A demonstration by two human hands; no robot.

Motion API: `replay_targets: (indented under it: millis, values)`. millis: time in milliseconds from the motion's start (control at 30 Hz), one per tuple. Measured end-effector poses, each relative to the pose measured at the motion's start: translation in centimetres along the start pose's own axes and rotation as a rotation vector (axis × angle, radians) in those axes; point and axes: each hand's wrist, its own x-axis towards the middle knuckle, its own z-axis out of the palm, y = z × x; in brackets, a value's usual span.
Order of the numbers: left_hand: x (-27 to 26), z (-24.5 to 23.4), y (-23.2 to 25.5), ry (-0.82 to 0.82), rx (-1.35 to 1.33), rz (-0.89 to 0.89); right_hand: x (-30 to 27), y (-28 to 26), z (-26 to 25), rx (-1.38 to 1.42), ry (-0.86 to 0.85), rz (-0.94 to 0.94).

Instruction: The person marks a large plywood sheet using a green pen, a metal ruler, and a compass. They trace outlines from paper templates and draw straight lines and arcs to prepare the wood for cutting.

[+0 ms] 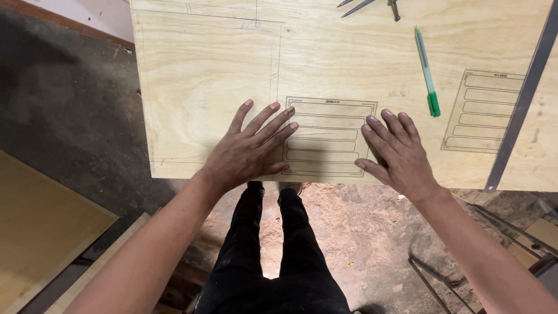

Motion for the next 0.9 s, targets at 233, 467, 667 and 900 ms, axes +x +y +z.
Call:
replay_targets:
  millis: [233,467,667,900]
  values:
    - [-0.03,0.12,-0.08,-0.025,0.013,-0.007,0.06,0.15,-0.07,0.003,-0.002,0.011]
    - [-0.01,0.0,0.04,-0.025,0.056,0.0,0.24,0.02,-0.19,0.003,0.017,-0.003]
    - [-0.29,0.63,-0.09,-0.015,0.097,0.005,0.27,-0.09,-0.44,0.032,0.029,0.0]
    - [-0.24,-0.18,0.09,0.017,0.043,0.005,0.73,-0.46,-0.72,-0.007,0.015,0.017]
